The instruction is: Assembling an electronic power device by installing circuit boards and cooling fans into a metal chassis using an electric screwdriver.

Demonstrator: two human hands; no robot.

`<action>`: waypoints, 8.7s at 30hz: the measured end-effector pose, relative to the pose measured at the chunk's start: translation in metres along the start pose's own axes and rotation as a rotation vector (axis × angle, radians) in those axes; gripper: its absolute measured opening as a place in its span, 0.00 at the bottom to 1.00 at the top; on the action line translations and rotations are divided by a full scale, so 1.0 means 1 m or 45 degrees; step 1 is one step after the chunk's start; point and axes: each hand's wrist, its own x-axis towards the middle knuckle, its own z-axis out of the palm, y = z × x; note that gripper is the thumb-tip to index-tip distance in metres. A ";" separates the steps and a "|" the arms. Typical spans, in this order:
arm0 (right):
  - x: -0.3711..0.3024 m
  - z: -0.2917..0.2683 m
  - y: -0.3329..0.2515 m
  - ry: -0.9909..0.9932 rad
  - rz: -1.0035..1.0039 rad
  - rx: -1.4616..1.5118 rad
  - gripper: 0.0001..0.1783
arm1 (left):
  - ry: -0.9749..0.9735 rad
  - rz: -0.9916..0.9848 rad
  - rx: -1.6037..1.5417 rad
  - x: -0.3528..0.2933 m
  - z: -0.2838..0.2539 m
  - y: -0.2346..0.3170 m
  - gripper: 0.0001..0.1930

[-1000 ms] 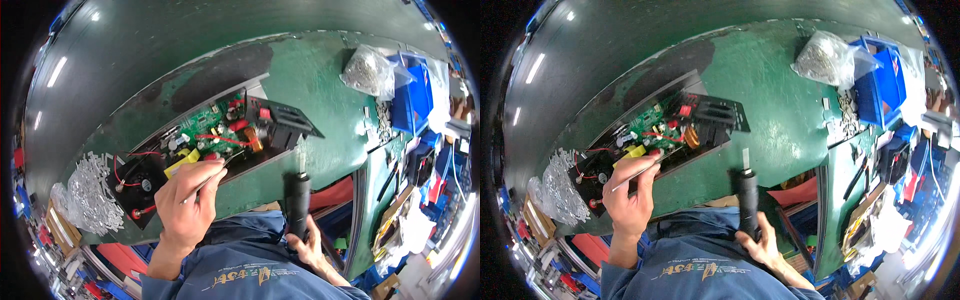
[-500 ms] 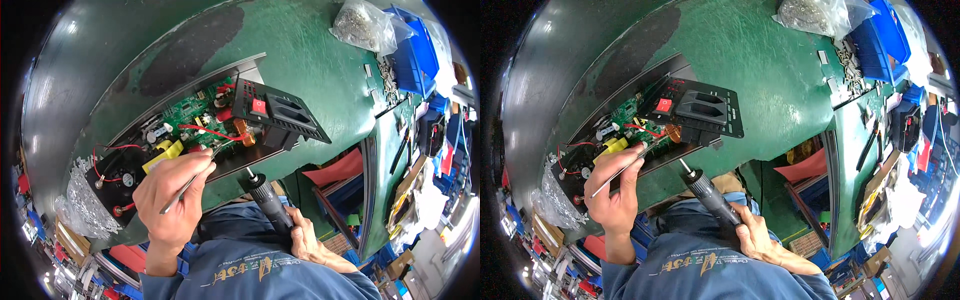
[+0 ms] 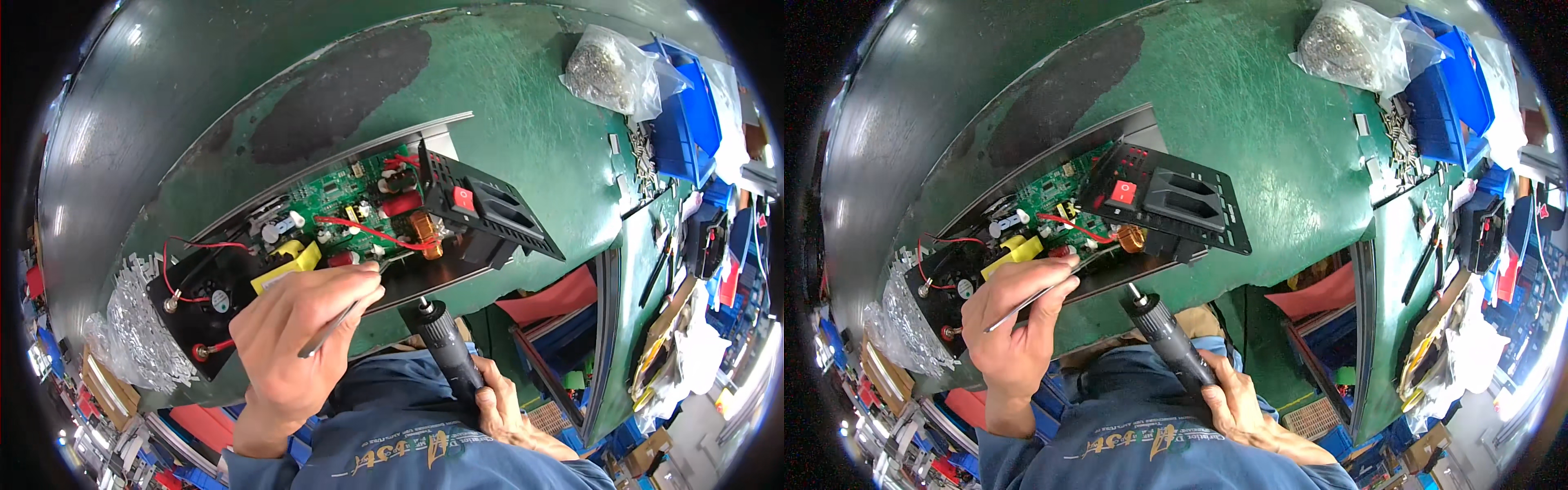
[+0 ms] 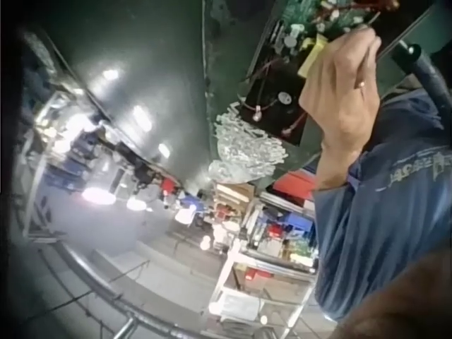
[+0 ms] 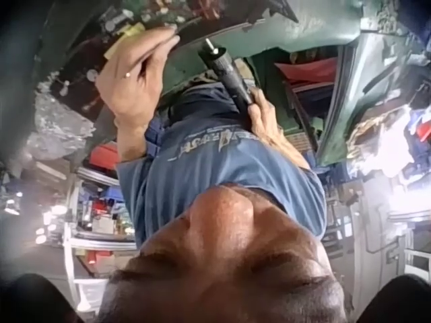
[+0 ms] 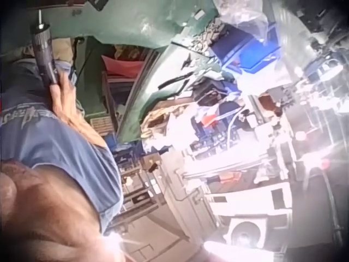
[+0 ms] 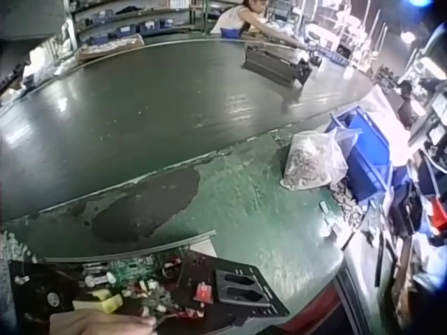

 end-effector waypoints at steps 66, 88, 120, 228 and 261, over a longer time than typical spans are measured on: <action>0.024 0.004 0.025 -0.798 0.602 1.653 0.55 | -0.536 0.016 0.339 0.021 -0.012 0.016 0.20; 0.088 -0.103 -0.099 0.592 0.085 -0.491 0.34 | -0.235 -0.070 0.250 0.034 0.015 0.020 0.11; 0.516 -0.201 -0.267 0.596 -0.843 -1.866 0.13 | -0.199 -0.003 0.257 0.020 0.006 0.016 0.15; 0.235 -0.006 -0.263 -0.616 -0.974 -0.993 0.07 | 0.111 -0.240 0.278 -0.044 -0.036 -0.005 0.17; 0.315 0.253 -0.273 -1.110 -0.652 -1.785 0.13 | 0.883 -0.769 -0.330 -0.209 -0.100 0.007 0.10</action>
